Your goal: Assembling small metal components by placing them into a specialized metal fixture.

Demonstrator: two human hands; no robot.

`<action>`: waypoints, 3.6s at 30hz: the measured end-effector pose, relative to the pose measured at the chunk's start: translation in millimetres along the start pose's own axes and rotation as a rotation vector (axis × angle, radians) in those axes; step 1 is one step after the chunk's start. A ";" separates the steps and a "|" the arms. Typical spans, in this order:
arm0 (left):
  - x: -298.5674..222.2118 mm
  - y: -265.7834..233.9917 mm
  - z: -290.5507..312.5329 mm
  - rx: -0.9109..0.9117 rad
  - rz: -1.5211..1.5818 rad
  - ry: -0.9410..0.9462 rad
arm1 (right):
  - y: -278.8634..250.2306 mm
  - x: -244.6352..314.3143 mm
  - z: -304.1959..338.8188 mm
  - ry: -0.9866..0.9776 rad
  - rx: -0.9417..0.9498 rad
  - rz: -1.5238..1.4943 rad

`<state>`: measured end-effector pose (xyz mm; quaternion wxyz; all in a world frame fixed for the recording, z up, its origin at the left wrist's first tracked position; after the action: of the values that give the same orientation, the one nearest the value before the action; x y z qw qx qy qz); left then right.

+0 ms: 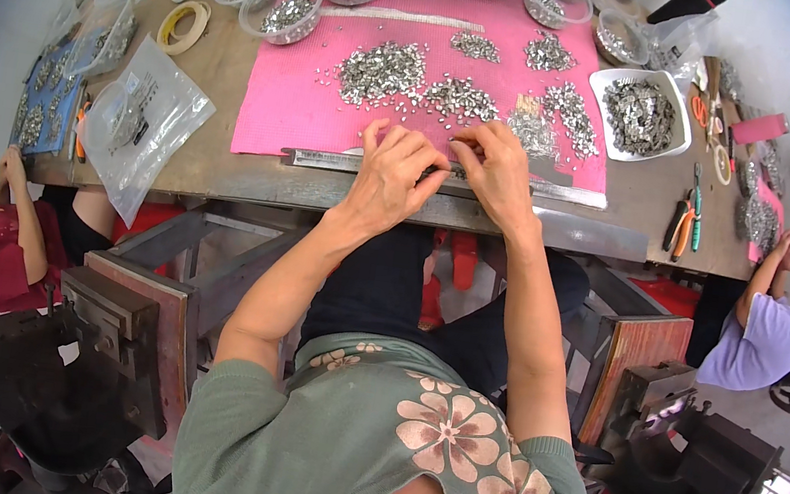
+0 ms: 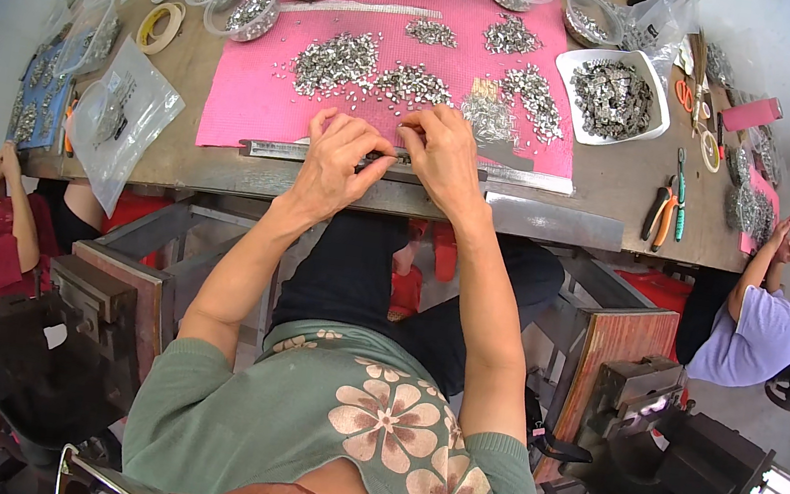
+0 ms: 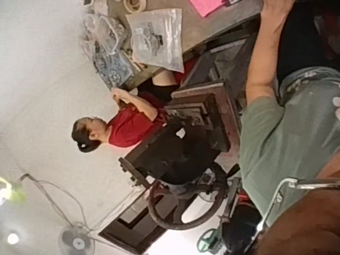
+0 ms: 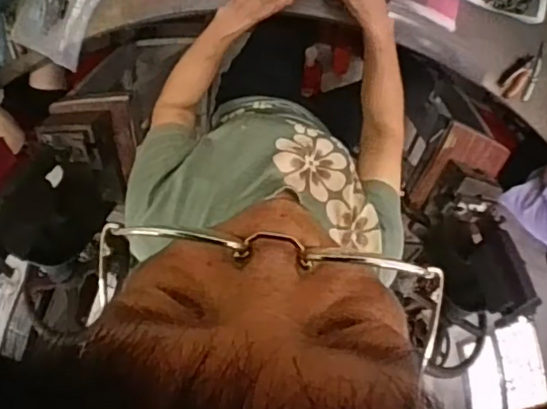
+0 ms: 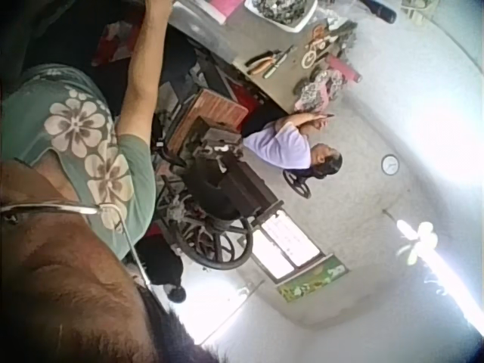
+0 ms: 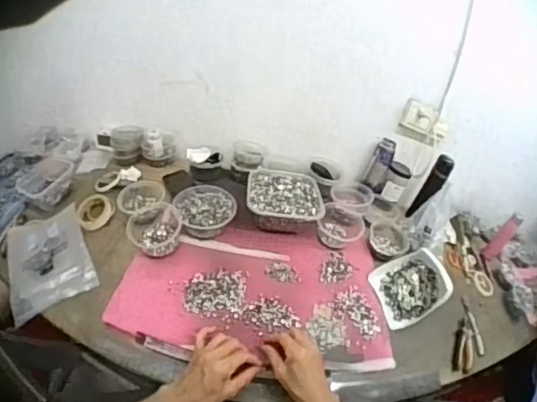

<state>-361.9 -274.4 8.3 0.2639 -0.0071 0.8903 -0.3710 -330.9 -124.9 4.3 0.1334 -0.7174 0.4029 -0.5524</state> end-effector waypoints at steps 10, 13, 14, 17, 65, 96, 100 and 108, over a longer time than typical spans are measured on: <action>5.1 1.6 0.4 -0.040 0.062 -0.052 | 1.6 8.5 3.2 -0.152 -0.023 0.220; 3.6 0.7 -0.4 -0.063 0.029 -0.039 | -10.3 14.5 14.6 -0.155 -0.008 0.176; 3.2 0.7 -0.8 -0.064 0.030 -0.039 | -12.7 16.8 18.8 -0.165 -0.005 0.147; 0.9 0.4 -0.9 -0.069 0.002 -0.033 | -14.2 22.1 28.8 -0.183 -0.011 0.149; 22.2 25.6 -33.6 0.005 -0.167 -0.065 | -18.7 -5.6 15.3 -0.015 -0.037 0.181; -17.2 21.5 -11.2 0.002 -0.011 -0.006 | -40.2 0.4 28.5 -0.021 -0.071 0.120; -21.0 25.4 -10.8 -0.026 0.015 0.009 | -41.2 4.1 37.6 -0.049 -0.055 0.097; -24.5 26.6 -10.2 -0.055 -0.018 0.017 | -35.1 -19.1 19.9 0.077 -0.035 0.077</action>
<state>-340.8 -243.2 8.0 0.2524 -0.0193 0.9024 -0.3487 -299.1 -93.6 6.5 0.1264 -0.6819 0.4445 -0.5670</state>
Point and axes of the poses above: each hand's wrist, its own z-axis away from the middle knuckle, its own y-axis out of the palm, x = y × z, the point moved 7 cm from there along -z, towards the middle knuckle, and after that the axes turned 5 degrees about y, right-handed, at the moved point
